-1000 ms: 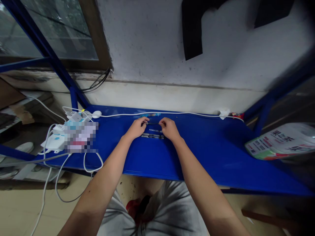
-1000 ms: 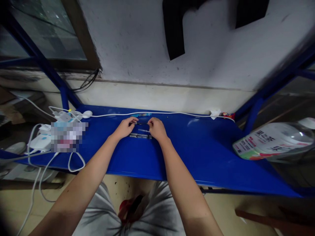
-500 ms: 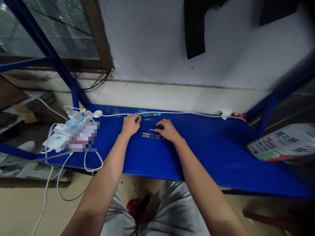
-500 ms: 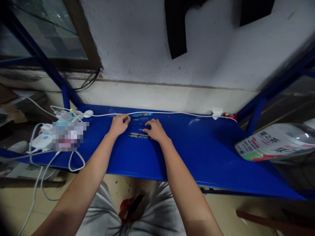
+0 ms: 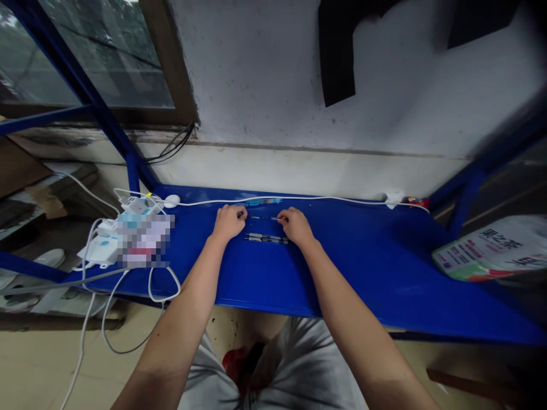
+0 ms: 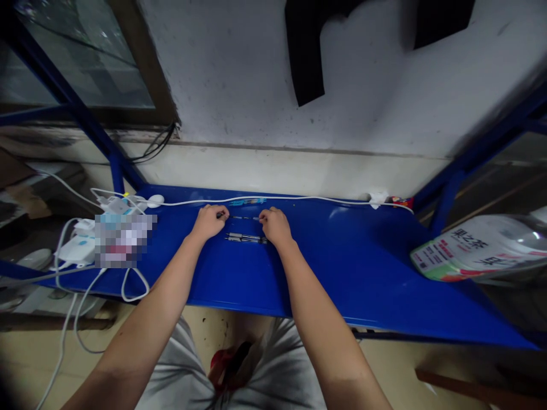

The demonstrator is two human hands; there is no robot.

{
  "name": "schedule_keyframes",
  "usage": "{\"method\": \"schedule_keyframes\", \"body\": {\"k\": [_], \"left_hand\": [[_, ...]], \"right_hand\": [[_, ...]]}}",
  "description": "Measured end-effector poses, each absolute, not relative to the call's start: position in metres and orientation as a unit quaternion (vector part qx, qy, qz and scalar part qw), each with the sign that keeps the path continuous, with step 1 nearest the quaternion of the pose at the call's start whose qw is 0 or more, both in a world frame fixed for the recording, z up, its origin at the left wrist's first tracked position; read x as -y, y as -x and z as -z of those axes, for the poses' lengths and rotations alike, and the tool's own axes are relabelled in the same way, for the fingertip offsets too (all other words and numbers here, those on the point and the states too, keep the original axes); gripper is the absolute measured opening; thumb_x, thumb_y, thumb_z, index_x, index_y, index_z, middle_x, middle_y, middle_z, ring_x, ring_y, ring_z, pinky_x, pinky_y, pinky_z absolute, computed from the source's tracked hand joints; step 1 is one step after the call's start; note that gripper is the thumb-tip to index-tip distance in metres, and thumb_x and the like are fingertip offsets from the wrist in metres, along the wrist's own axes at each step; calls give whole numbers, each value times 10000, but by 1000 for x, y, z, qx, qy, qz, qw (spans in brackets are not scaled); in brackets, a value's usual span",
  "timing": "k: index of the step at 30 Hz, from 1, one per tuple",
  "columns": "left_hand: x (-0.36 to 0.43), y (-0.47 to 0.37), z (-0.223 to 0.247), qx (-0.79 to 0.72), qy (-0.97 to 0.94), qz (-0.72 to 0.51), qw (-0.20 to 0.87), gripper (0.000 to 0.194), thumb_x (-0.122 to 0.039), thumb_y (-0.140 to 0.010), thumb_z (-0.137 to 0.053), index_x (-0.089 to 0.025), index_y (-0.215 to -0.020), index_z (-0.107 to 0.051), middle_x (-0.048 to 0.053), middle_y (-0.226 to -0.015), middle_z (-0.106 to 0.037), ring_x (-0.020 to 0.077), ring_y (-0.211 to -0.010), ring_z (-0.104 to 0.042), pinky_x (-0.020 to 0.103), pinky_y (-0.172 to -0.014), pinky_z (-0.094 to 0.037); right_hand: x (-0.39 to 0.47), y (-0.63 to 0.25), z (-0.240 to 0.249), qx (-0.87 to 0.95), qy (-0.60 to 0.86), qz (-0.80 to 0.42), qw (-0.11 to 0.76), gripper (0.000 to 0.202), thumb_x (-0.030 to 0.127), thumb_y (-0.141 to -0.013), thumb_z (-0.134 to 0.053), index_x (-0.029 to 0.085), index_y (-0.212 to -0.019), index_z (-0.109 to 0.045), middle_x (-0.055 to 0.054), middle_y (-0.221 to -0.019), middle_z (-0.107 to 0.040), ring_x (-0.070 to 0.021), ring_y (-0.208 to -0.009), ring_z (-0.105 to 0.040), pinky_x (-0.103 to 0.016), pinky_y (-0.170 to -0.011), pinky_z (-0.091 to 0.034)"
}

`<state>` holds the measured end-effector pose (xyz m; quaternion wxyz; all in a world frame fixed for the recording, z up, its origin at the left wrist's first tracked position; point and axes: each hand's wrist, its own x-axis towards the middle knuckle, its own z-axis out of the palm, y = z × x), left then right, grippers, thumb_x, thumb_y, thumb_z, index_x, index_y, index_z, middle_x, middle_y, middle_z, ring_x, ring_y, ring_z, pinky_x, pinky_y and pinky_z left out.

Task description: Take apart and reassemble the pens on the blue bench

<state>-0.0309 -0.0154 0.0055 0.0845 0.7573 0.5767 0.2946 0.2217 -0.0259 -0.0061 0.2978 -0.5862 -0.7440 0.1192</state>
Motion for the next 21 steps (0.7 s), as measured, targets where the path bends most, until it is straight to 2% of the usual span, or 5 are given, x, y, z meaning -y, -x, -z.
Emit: {"method": "schedule_keyframes", "body": {"k": [5, 10, 15, 19, 21], "left_hand": [[14, 29, -3, -564, -766, -297, 75, 182, -149, -854, -611, -261, -823, -750, 69, -889, -763, 310, -908, -611, 447, -870, -452], [14, 27, -1, -530, -781, -308, 119, 185, -150, -873, -614, -258, -881, -763, 64, -896, -749, 298, -925, -598, 447, -883, -466], [14, 16, 0, -462, -770, -382, 219, 247, -93, -852, -624, -238, -955, -796, 73, -977, -729, 263, -980, -649, 433, -947, -501], [10, 5, 1, -423, -675, -506, 332, 291, -112, -756, -760, -216, -1028, -777, 64, -1031, -704, 189, -843, -690, 367, -857, -545], [9, 1, 1, -413, -613, -551, 387, 374, -153, -692, -851, -202, -1049, -752, 61, -1024, -715, 167, -791, -694, 345, -815, -555]], "right_hand": [[22, -215, 9, 765, 562, -112, 293, 229, 45, -911, -618, 208, -941, -776, -89, -953, -676, -236, -950, -601, -335, -849, -433], [21, -210, 11, 781, 532, -120, 305, 209, 51, -913, -626, 204, -928, -768, -83, -938, -671, -231, -954, -594, -338, -881, -440], [24, -206, 10, 773, 498, -164, 358, 170, 51, -896, -647, 189, -906, -746, -65, -927, -674, -200, -889, -611, -322, -848, -455], [29, -206, 3, 748, 480, -196, 413, 150, 75, -889, -642, 195, -890, -733, -50, -894, -677, -190, -841, -625, -317, -809, -467], [31, -206, 0, 736, 476, -210, 433, 137, 96, -884, -639, 201, -874, -728, -47, -886, -684, -190, -826, -631, -321, -801, -471]]}}
